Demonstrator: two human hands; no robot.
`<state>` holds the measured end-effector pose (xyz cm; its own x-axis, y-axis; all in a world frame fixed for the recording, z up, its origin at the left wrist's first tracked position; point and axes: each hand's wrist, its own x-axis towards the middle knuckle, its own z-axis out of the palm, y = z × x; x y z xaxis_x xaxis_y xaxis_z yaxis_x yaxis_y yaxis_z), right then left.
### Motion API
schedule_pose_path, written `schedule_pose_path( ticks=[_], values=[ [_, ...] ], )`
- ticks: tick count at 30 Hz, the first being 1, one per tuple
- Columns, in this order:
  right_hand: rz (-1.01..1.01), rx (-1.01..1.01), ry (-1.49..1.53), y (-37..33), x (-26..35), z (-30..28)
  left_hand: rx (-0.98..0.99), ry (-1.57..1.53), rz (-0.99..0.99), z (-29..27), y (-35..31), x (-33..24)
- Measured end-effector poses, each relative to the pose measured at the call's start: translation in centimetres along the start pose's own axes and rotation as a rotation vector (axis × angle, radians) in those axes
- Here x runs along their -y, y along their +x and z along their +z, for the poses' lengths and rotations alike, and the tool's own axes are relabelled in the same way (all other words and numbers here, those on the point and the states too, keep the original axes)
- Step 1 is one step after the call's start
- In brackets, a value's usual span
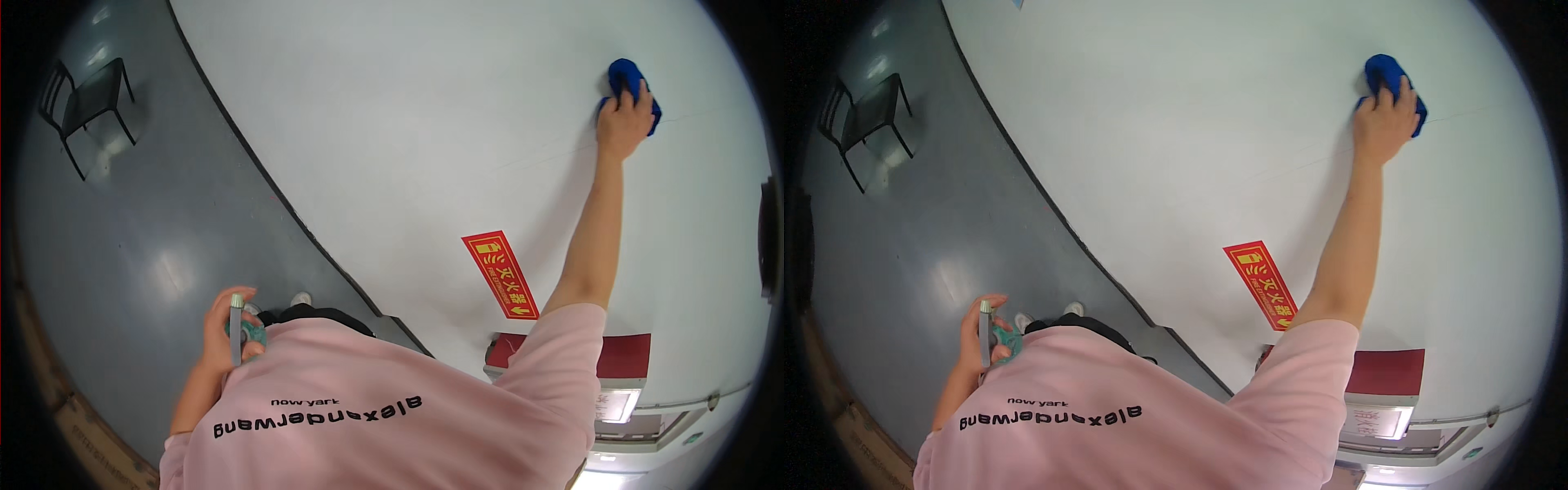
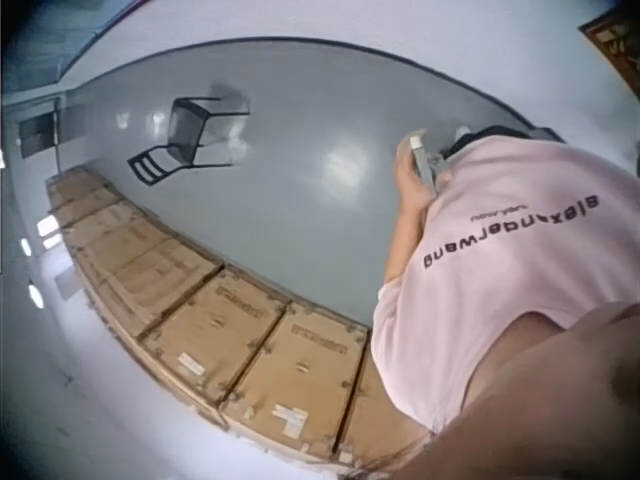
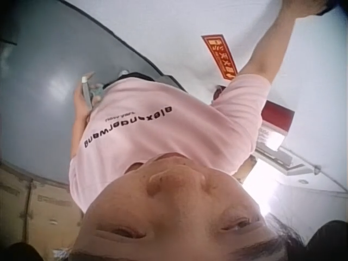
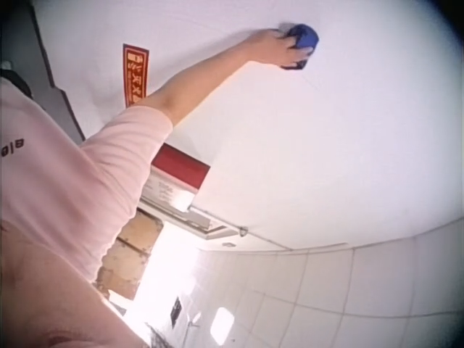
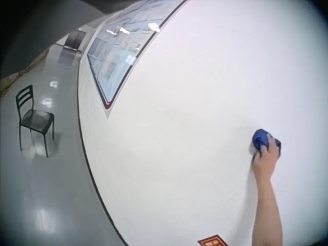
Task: Cleaning a bulletin board and a wall using a blue cloth and a green spray bottle.
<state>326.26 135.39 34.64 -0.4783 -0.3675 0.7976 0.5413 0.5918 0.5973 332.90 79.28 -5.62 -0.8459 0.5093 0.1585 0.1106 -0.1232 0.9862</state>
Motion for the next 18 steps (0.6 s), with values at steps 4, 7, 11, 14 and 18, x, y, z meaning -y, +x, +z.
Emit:
schedule_pose_path(
  ticks=[4,7,11,14,18],
  values=[
    [-0.075,0.149,0.052,-6.9,6.2,1.7,-0.084,-0.008,-0.053,-1.2,-1.0,-0.1],
    [-0.045,0.353,0.317,-15.2,12.3,2.3,-0.151,0.007,-0.05,-1.8,-1.4,0.2],
    [-0.17,0.677,0.59,-24.1,19.2,0.3,-0.212,0.034,-0.028,-2.5,-1.5,0.6],
    [-0.354,0.752,0.666,-28.3,21.3,-0.3,-0.213,0.067,-0.014,-3.7,-0.8,0.2],
    [-0.328,0.721,0.726,-25.7,21.0,1.7,-0.266,0.111,0.006,-4.8,1.3,-0.5]
  ],
)
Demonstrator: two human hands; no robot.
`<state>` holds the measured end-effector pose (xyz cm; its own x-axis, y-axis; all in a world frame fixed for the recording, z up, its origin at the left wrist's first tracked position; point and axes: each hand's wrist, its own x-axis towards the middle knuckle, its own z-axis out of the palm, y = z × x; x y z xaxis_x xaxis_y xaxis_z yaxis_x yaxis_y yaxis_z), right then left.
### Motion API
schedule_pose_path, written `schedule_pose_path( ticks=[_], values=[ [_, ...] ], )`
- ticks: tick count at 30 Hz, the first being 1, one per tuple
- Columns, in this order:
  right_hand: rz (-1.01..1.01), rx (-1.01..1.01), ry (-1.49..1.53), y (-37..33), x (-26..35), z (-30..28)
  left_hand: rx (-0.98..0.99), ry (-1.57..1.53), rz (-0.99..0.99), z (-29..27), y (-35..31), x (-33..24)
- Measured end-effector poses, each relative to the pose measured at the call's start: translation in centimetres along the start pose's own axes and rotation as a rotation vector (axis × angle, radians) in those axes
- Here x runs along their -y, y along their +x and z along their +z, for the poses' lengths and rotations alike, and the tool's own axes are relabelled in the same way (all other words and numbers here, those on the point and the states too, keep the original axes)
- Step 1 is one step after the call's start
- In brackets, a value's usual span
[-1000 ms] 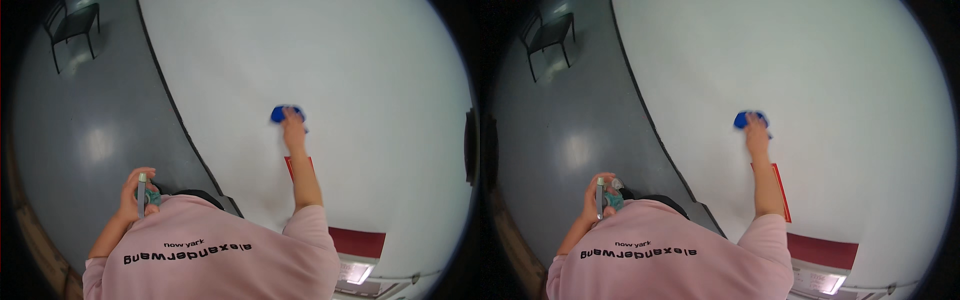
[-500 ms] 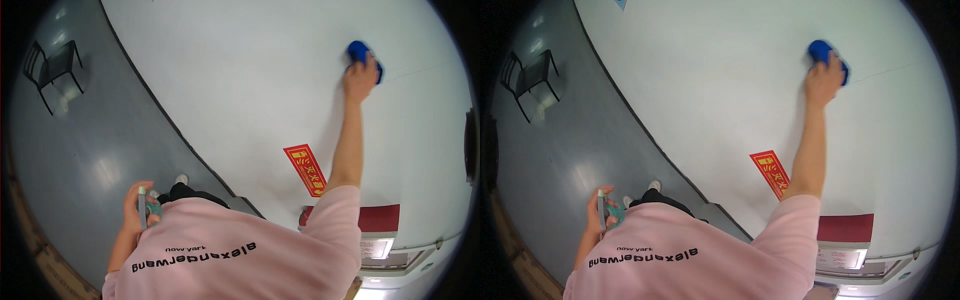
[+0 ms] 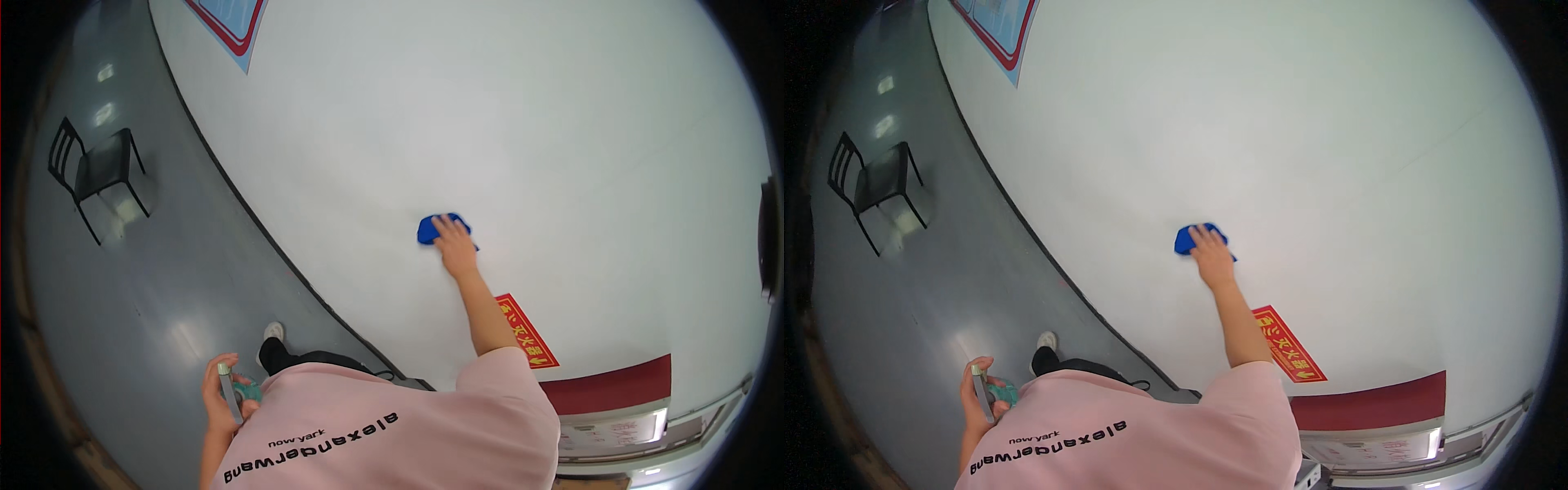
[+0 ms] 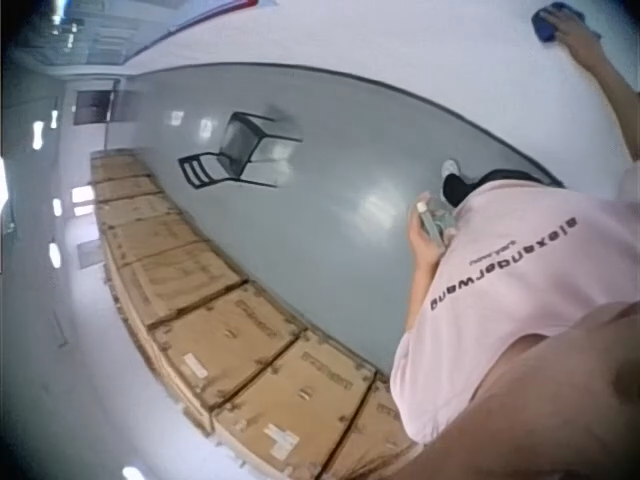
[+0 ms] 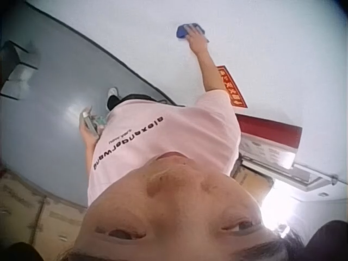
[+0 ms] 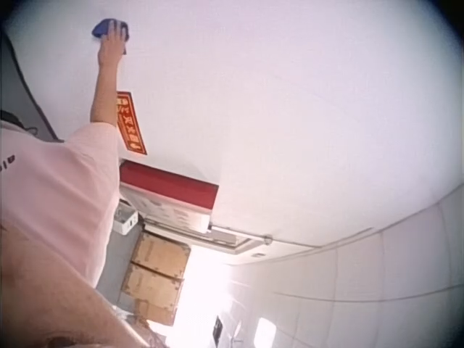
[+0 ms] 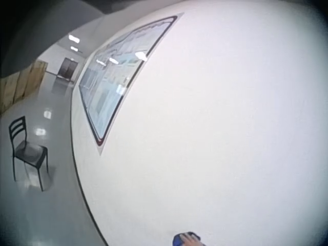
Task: Cleaning a bulletin board and a wall using a blue cloth and a green spray bottle.
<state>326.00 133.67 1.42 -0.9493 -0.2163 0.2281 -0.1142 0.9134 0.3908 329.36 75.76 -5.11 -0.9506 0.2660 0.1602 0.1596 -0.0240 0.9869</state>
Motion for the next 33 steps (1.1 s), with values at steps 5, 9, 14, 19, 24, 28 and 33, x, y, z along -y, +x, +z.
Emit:
schedule_pose_path(
  ticks=[5,9,14,19,24,28,33],
  values=[
    [0.222,-0.492,-0.203,10.4,-5.9,-12.9,-0.02,0.054,0.009,-1.0,4.3,0.4],
    [0.368,-0.845,-0.655,17.5,-11.5,-25.2,0.028,0.098,0.094,-0.6,8.7,0.2],
    [0.443,-1.104,-0.766,22.0,-12.9,-27.3,0.036,0.127,0.048,-0.4,12.8,0.6],
    [0.32,-0.766,-0.456,22.1,-5.9,-14.8,-0.009,0.115,0.044,-0.5,15.0,1.7],
    [0.428,0.127,0.208,17.8,4.3,0.4,0.026,0.074,-0.039,-0.7,17.7,1.9],
    [0.164,0.129,0.21,11.9,6.7,9.9,0.145,0.08,0.014,-0.6,19.8,2.2],
    [0.055,-0.052,0.189,12.6,4.9,7.8,0.212,0.051,-0.016,-0.6,22.2,2.1]
  ],
)
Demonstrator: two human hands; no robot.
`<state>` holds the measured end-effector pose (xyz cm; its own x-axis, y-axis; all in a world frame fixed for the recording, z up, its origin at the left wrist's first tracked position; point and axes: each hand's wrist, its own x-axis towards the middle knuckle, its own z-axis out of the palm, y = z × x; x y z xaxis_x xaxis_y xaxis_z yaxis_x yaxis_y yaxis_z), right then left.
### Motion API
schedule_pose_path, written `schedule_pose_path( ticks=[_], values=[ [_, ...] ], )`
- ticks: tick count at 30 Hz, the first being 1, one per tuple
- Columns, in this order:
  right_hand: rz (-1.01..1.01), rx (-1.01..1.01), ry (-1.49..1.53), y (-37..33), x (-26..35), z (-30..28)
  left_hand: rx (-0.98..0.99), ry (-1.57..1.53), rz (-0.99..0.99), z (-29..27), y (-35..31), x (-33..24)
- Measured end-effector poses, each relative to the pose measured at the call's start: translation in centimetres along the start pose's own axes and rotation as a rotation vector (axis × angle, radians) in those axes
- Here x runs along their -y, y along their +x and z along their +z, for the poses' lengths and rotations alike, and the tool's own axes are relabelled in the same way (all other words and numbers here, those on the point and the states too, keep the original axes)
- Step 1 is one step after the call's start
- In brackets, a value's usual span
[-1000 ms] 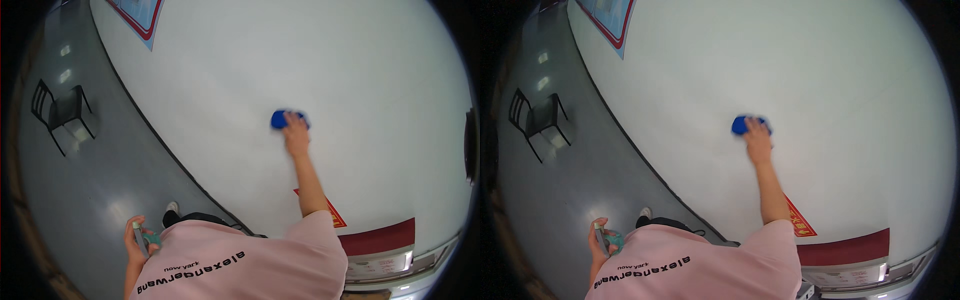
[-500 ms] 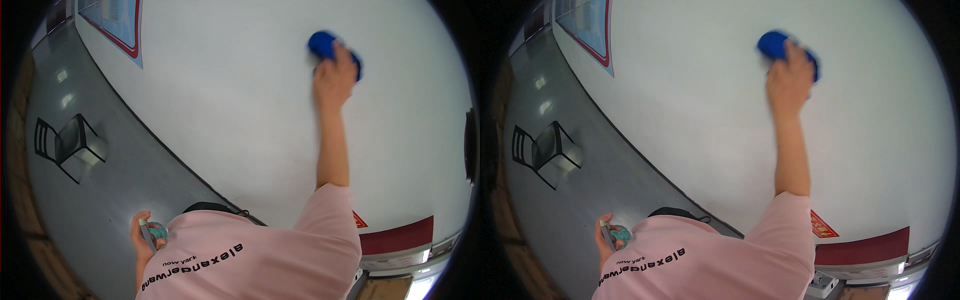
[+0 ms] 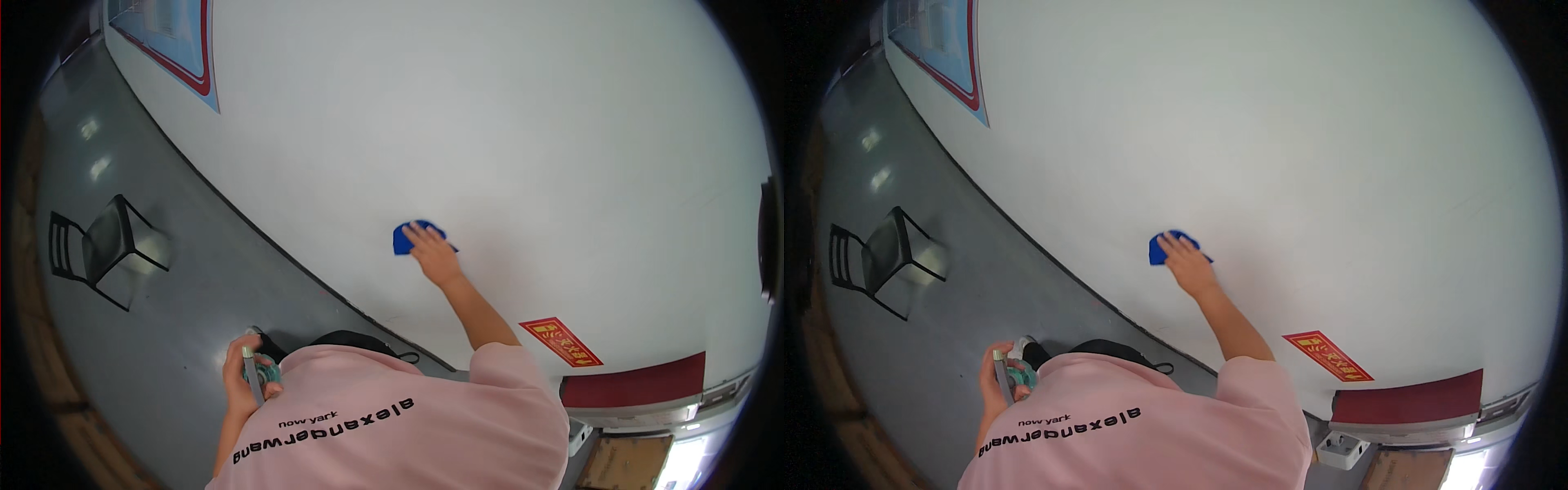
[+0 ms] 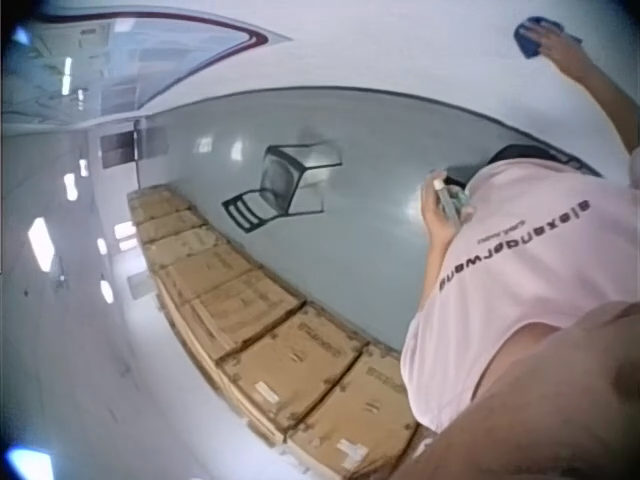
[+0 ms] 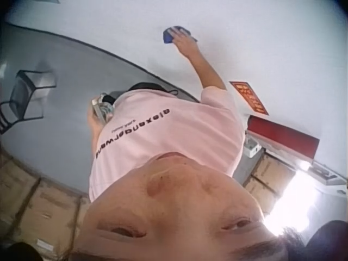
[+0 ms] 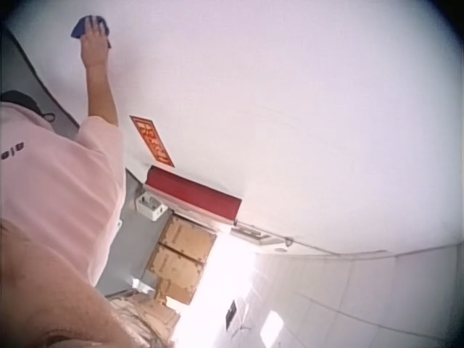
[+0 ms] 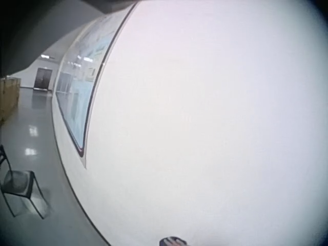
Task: Cleaning a bulletin board and a wall using a blue cloth and a green spray bottle.
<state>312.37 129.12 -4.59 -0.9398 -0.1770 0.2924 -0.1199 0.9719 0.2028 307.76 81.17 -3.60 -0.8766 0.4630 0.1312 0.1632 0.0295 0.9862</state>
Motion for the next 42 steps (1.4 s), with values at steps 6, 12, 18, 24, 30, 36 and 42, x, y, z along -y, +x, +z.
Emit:
schedule_pose_path(
  ticks=[6,12,18,24,30,36,42],
  values=[
    [0.079,-0.26,-0.287,6.5,-2.4,-14.0,0.093,0.023,0.074,-0.9,3.5,0.0],
    [0.231,-0.797,-0.763,12.0,-6.9,-28.0,0.129,0.044,0.162,-2.7,6.1,0.2],
    [0.314,-1.129,-0.785,16.1,-8.8,-33.7,0.072,-0.012,0.114,-4.7,7.4,0.0],
    [0.337,-0.9,-0.693,19.2,-4.6,-23.7,0.07,0.053,0.106,-6.4,7.9,0.6],
    [0.204,-0.139,-0.3,15.8,1.2,-5.1,0.057,0.021,0.092,-7.1,7.7,0.8],
    [0.133,0.192,0.026,4.8,3.6,10.6,-0.055,-0.064,-0.011,-9.6,6.9,-1.0],
    [0.058,0.513,0.07,-0.4,3.2,12.6,-0.037,-0.043,-0.042,-9.5,6.4,-1.5]
  ],
)
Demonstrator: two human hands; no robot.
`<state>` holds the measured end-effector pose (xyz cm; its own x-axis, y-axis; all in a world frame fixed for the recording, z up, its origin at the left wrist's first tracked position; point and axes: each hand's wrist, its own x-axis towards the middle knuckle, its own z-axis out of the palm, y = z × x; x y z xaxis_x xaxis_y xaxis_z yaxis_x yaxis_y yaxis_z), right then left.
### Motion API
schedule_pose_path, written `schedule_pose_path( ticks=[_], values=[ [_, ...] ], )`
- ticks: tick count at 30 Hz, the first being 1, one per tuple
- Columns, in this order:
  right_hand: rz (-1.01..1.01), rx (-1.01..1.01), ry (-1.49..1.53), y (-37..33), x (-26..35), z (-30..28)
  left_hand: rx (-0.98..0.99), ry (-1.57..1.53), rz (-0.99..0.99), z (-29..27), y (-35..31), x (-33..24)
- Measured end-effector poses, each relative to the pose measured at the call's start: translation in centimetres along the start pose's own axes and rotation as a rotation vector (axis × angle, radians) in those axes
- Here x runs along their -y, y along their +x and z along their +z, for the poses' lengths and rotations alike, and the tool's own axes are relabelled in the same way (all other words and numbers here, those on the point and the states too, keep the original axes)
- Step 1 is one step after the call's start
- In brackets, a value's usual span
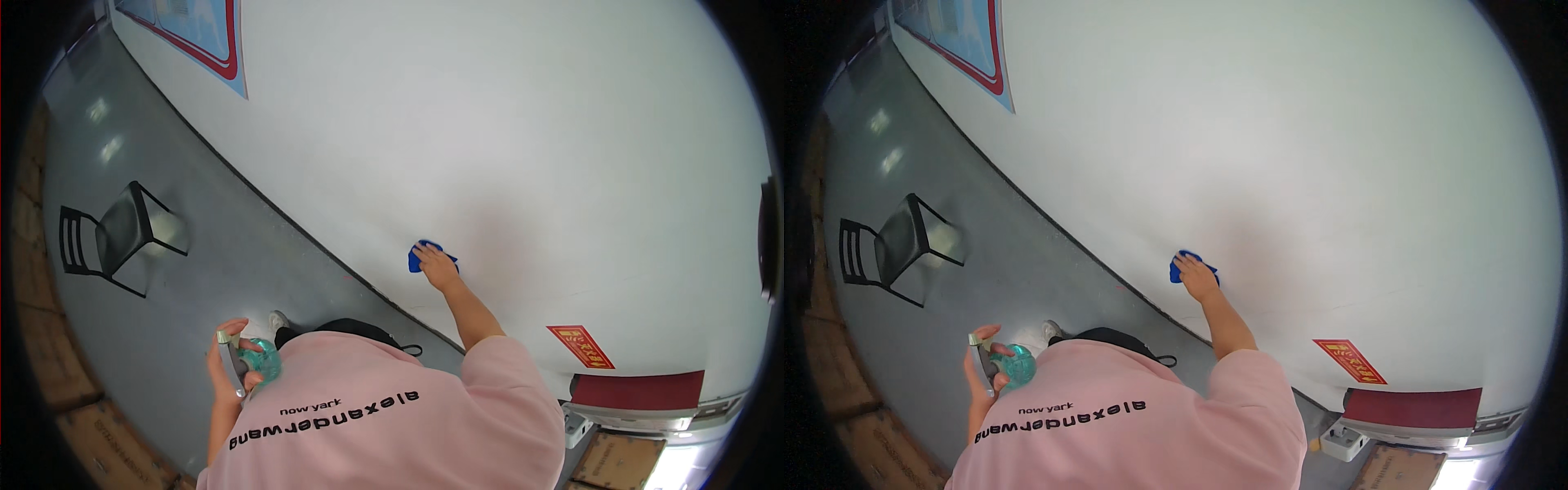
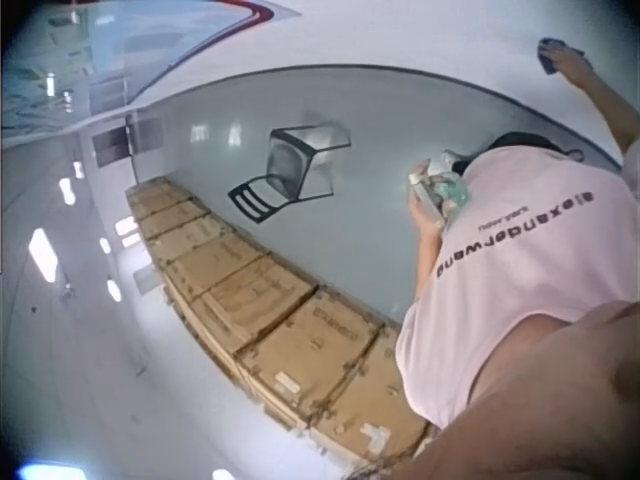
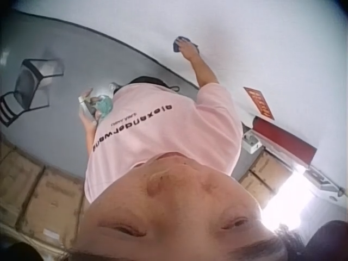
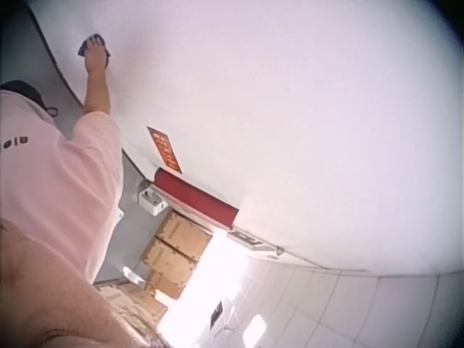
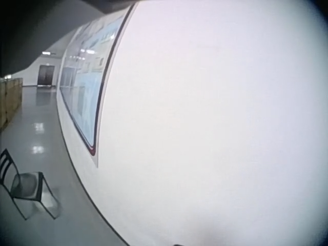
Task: Cleaning a bulletin board and a wall using a blue cloth and a green spray bottle.
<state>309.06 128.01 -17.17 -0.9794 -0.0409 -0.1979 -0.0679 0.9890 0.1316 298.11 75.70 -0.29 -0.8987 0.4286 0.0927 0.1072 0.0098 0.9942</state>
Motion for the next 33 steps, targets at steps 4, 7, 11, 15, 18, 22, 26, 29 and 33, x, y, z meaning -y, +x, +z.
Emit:
schedule_pose_path(
  ticks=[4,7,11,15,18,22,26,29,33],
  values=[
    [0.159,-0.192,0.149,1.2,1.0,-9.2,-0.026,0.0,0.043,0.3,0.7,0.5],
    [0.099,-0.501,0.022,1.5,-0.7,-16.6,0.02,-0.04,0.066,0.7,2.4,0.3],
    [0.338,-0.747,-0.399,1.6,-2.5,-31.7,0.096,-0.056,0.083,0.6,4.3,0.4],
    [0.295,-1.415,-0.789,-0.5,-5.9,-46.9,0.134,-0.062,0.135,0.8,5.8,0.4],
    [0.441,-1.516,-0.91,-1.2,-6.2,-52.2,0.175,-0.08,0.17,0.2,7.5,0.9],
    [0.451,-1.489,-0.816,4.8,-5.3,-48.8,0.127,-0.081,0.145,-0.6,7.9,1.8],
    [0.262,-1.28,-0.566,12.4,-1.7,-39.4,0.171,-0.048,0.15,-2.4,8.4,2.6],
    [0.299,-0.833,-0.294,16.0,1.5,-30.6,0.175,-0.041,0.144,-2.9,8.8,2.0],
    [0.051,-0.478,-0.2,17.9,3.7,-18.7,0.147,0.017,0.151,-4.8,8.9,2.0]
  ],
)
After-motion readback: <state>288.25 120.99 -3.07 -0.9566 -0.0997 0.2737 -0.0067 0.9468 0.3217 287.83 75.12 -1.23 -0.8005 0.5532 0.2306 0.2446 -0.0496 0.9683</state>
